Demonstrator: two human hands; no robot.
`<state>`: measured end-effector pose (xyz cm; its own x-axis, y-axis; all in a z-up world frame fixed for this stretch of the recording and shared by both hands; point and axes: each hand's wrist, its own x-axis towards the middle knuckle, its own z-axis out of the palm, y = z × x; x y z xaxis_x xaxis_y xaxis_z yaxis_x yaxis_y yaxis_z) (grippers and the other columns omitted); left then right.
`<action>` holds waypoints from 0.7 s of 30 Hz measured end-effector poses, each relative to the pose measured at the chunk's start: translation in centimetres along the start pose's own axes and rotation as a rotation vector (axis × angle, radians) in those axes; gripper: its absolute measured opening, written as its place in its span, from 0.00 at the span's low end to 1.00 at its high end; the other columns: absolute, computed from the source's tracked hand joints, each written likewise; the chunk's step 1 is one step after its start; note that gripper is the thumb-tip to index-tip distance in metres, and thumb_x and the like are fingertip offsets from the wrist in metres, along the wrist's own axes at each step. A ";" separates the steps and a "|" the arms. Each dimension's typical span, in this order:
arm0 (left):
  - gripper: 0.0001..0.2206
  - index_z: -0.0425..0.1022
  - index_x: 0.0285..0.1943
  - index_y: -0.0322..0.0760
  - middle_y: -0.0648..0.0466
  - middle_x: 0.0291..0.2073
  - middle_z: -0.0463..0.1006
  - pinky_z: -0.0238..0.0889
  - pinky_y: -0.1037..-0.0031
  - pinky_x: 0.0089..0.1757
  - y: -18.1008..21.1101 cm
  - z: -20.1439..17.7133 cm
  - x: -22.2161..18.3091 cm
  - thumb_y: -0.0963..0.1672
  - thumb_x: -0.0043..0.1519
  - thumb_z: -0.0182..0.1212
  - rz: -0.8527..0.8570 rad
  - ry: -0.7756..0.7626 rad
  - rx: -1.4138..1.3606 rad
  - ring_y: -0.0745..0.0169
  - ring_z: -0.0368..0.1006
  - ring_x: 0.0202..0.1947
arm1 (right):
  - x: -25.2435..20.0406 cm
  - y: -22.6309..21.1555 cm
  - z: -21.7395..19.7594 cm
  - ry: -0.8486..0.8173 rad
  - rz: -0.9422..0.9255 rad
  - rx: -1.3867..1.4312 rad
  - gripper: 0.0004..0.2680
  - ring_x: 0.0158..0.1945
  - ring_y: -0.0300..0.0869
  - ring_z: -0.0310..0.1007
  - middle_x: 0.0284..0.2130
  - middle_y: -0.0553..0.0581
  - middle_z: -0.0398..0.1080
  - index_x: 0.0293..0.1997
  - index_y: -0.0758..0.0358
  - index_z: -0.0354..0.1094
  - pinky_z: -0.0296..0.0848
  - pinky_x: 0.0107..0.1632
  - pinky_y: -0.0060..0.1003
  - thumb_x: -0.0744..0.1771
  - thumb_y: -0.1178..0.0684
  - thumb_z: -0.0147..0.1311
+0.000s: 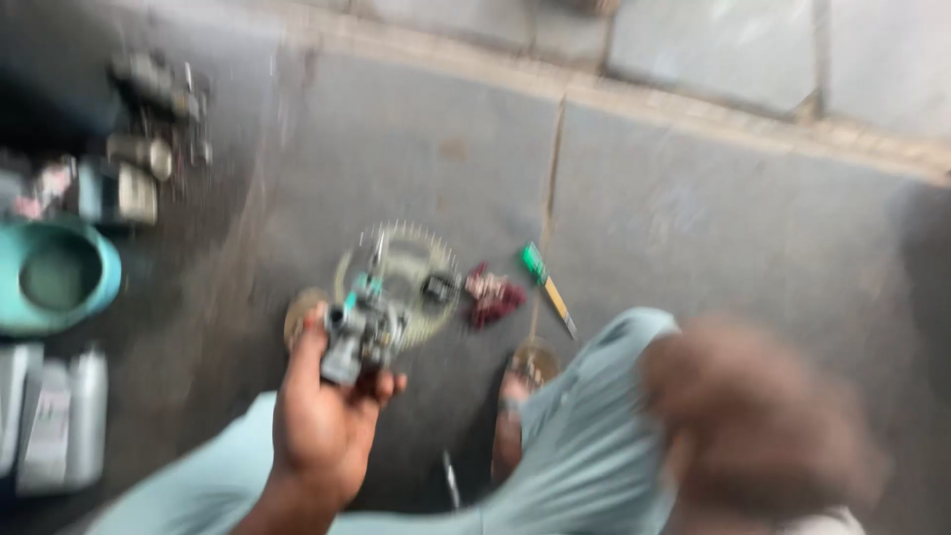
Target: Cleaning and repairing a motorcycle carburetor using tools.
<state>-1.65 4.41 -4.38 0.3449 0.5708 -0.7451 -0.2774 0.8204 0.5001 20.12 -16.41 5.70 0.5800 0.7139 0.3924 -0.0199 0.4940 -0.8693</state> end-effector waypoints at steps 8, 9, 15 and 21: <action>0.19 0.70 0.57 0.43 0.52 0.45 0.79 0.73 0.62 0.42 1.0 1.4 -1.5 0.55 0.69 0.44 0.000 -0.061 0.054 0.57 0.77 0.43 | 2.3 27.6 -29.7 -0.081 0.654 -1.307 0.07 0.33 0.42 0.73 0.30 0.58 0.75 0.44 0.67 0.76 0.71 0.37 0.39 0.71 0.53 0.63; 0.19 0.70 0.57 0.43 0.52 0.45 0.79 0.73 0.62 0.42 0.9 1.3 -1.1 0.55 0.69 0.44 0.017 -0.047 0.050 0.57 0.77 0.43 | -2.3 32.0 -32.0 -0.098 0.646 -1.292 0.07 0.33 0.42 0.73 0.30 0.58 0.75 0.44 0.67 0.76 0.71 0.37 0.39 0.71 0.53 0.63; 0.24 0.71 0.59 0.37 0.50 0.46 0.81 0.74 0.62 0.43 0.6 2.1 0.4 0.55 0.69 0.40 -0.069 -0.020 0.108 0.54 0.78 0.46 | -19.8 45.5 -33.7 -0.214 0.730 -1.313 0.13 0.41 0.57 0.78 0.41 0.70 0.76 0.49 0.63 0.76 0.76 0.45 0.50 0.64 0.51 0.67; 0.22 0.70 0.60 0.37 0.50 0.46 0.79 0.73 0.61 0.43 0.5 2.6 0.5 0.54 0.70 0.41 -0.050 -0.054 0.085 0.53 0.78 0.46 | -18.8 44.9 -30.0 -0.067 0.763 -1.321 0.10 0.44 0.55 0.76 0.41 0.65 0.75 0.52 0.64 0.73 0.74 0.47 0.48 0.69 0.51 0.62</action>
